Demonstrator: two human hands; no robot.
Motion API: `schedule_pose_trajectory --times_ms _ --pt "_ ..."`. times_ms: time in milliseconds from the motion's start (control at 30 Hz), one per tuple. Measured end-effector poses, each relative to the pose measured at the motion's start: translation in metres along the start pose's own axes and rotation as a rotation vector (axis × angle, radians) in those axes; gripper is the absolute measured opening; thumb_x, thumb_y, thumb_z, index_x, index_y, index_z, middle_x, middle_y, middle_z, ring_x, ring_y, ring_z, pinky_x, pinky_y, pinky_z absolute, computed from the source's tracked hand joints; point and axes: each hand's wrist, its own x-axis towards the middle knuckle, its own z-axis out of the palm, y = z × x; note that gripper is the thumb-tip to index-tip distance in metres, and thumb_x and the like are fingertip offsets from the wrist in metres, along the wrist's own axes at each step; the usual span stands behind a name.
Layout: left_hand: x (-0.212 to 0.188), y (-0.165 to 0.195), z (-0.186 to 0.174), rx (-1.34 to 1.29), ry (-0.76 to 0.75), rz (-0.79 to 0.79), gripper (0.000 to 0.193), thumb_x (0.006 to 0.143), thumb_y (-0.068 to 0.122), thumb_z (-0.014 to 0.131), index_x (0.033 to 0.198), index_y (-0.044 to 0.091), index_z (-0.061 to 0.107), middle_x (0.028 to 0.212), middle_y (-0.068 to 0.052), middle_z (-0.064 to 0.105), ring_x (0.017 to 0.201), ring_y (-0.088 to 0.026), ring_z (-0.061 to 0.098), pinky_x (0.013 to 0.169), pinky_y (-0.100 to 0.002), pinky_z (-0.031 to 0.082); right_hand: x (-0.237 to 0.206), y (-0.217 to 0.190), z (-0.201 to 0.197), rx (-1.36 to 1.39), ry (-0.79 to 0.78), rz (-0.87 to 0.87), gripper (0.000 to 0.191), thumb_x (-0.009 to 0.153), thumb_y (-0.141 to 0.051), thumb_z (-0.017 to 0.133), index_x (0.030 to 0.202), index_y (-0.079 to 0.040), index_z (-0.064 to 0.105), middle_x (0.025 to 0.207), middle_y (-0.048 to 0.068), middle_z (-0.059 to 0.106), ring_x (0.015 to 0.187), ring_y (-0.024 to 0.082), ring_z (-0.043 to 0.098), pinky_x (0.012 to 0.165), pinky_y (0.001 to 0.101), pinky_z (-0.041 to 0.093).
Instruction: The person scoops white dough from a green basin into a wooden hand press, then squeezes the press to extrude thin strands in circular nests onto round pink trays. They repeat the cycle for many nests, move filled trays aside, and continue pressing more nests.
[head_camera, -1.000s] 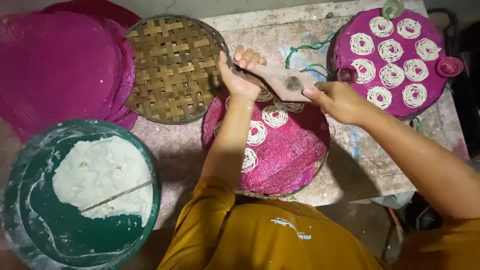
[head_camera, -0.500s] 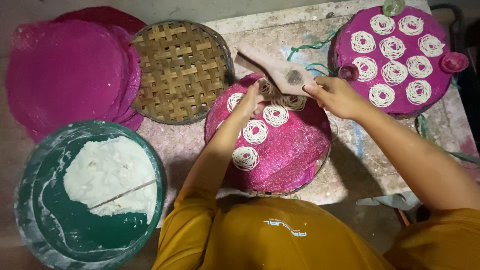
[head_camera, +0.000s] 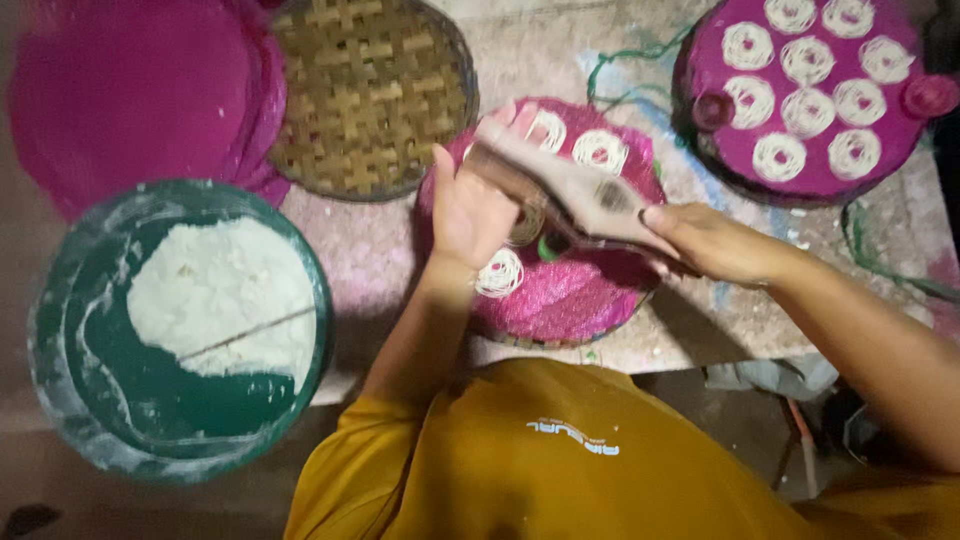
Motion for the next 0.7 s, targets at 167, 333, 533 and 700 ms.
schedule_pose_trajectory --times_ms 167,333,533,700 --pt "-0.034 -0.024 0.001 -0.364 -0.167 0.077 0.054 0.106 0.063 0.045 0.093 0.012 0.056 0.083 0.0 0.047 0.08 -0.016 0.049 0.093 -0.037 0.043 -0.026 -0.013 0.046 -0.036 -0.118 0.126 0.07 0.099 -0.062 0.031 0.098 -0.005 0.072 0.067 0.007 0.064 0.06 0.018 0.059 0.058 0.0352 0.051" --pt "-0.042 -0.031 -0.021 -0.369 -0.068 0.137 0.049 0.104 0.059 0.042 0.082 0.016 0.047 0.072 0.003 0.041 0.069 -0.014 0.043 0.085 -0.036 0.042 -0.034 -0.021 0.075 -0.346 0.127 -0.039 0.062 0.102 -0.056 0.038 0.106 -0.003 0.07 0.072 0.014 0.068 0.069 0.027 0.067 0.071 0.0425 0.053" --pt "-0.055 -0.034 -0.037 -0.374 -0.009 0.129 0.048 0.103 0.058 0.038 0.077 0.017 0.043 0.066 0.005 0.036 0.061 -0.013 0.038 0.073 -0.033 0.038 -0.042 -0.025 0.098 -0.302 0.101 -0.002 0.06 0.099 -0.051 0.036 0.123 -0.004 0.065 0.081 0.024 0.073 0.076 0.035 0.074 0.077 0.046 0.055" --pt "-0.044 -0.047 -0.02 -0.343 0.091 0.179 0.044 0.098 0.053 0.038 0.072 0.019 0.042 0.062 0.005 0.035 0.058 -0.013 0.035 0.069 -0.033 0.038 -0.047 -0.028 0.083 -0.42 0.214 -0.037 0.063 0.101 -0.053 0.044 0.127 0.001 0.064 0.088 0.021 0.072 0.082 0.032 0.071 0.08 0.0462 0.053"
